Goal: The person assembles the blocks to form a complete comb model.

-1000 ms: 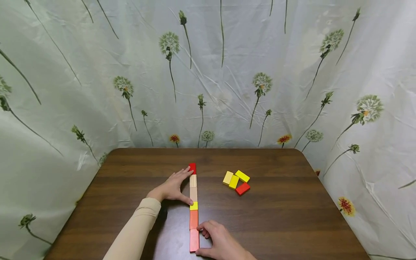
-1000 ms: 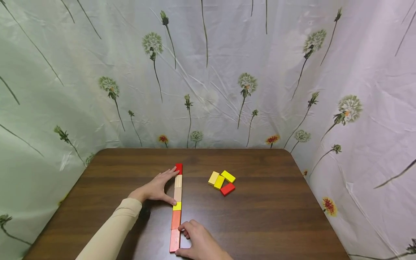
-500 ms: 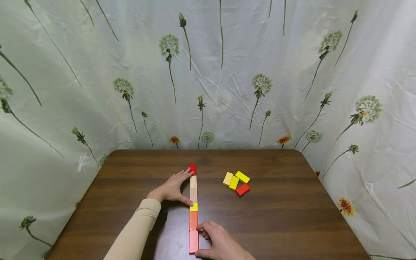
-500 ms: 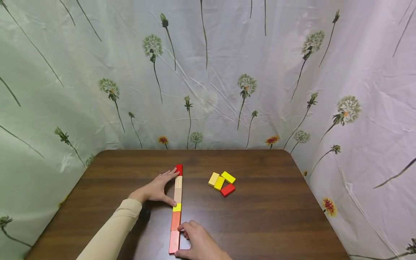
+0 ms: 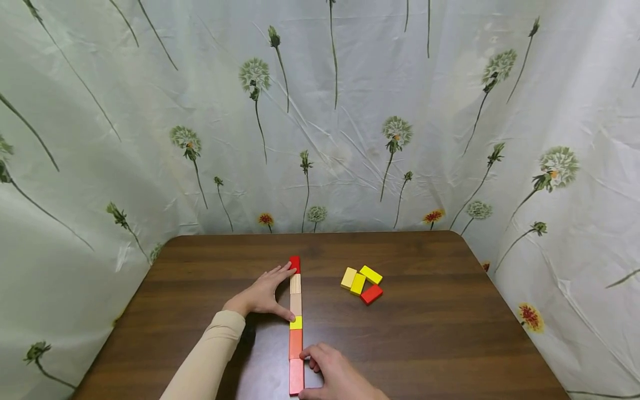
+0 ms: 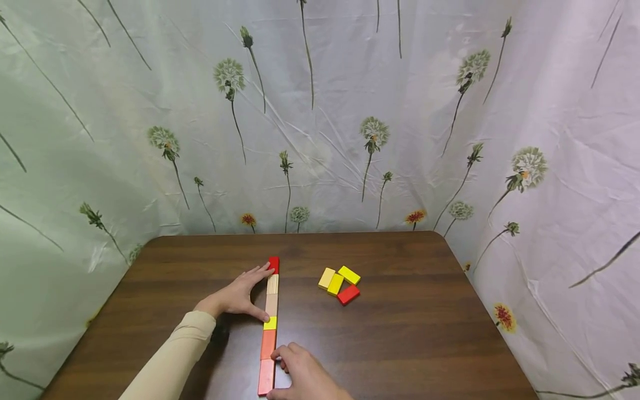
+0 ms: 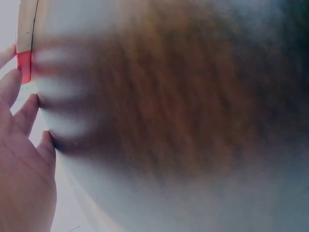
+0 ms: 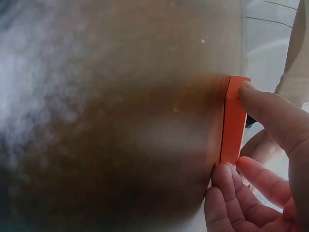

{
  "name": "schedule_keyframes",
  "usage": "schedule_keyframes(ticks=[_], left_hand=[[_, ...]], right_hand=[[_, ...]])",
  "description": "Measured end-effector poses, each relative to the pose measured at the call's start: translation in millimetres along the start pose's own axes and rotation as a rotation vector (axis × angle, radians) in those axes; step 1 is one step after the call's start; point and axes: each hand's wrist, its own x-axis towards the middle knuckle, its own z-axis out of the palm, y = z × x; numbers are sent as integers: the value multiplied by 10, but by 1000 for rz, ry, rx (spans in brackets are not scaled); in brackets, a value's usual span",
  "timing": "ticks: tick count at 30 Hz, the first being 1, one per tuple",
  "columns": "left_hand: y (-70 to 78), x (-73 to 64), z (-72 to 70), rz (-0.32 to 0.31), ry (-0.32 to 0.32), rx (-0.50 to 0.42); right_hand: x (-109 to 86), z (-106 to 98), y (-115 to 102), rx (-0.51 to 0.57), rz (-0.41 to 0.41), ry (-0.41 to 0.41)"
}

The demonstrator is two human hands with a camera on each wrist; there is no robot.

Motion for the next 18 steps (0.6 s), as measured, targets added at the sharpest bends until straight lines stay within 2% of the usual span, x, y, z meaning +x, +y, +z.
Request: schedule_keyframes(ticks=[11, 18], left_hand=[[23, -9, 0, 13, 2, -1], [40, -16, -7, 0, -8, 0]], right_hand=[[-1, -40, -3, 37, 36, -39], [-4, -49, 13, -16, -16, -44]])
